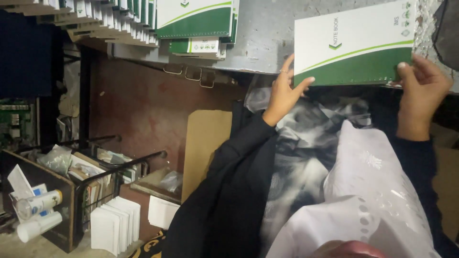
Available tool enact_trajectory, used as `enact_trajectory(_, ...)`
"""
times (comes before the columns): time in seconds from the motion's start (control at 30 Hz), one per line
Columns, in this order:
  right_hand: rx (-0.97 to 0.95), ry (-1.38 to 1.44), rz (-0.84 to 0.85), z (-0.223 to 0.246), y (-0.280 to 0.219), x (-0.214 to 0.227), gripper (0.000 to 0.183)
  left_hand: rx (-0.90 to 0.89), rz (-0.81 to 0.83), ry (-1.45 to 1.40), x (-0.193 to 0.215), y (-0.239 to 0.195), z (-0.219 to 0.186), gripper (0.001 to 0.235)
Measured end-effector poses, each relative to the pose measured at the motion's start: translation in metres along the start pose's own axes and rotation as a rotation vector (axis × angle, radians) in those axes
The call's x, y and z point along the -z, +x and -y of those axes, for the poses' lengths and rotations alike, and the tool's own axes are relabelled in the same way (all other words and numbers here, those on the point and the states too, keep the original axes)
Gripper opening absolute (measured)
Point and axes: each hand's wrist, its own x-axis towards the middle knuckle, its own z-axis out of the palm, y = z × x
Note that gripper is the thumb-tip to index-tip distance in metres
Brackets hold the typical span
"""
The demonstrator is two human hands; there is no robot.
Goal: Manually assembling notebooks by stacking covers, backings, and pre-punched paper pages in the correct order.
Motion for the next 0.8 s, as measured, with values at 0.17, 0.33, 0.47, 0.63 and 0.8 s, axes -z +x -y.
enact_trajectory(0.17, 0.478, -0.278, -0.006, -0.023, 0.006, 0.002, 0.026, -0.205, -0.253, 0.501, -0.002, 0.015, 0.055, 0.062)
enact_trajectory(0.33, 0.585, -0.513, 0.029, -0.016, 0.002, -0.005, 0.022, -0.316, -0.295, 0.562, -0.003, 0.018, 0.064, 0.058)
enact_trajectory(0.47, 0.535, -0.493, 0.040, -0.010, 0.001, -0.011, 0.027, -0.293, -0.331, 0.556, -0.004, 0.020, 0.072, 0.059)
enact_trajectory(0.63, 0.576, -0.515, 0.031, -0.018, 0.002, -0.009, 0.019, -0.258, -0.288, 0.567, -0.004, 0.022, 0.076, 0.059)
enact_trajectory(0.8, 0.553, -0.528, 0.039, -0.013, -0.001, -0.013, 0.017, -0.259, -0.295, 0.554, -0.003, 0.023, 0.078, 0.059)
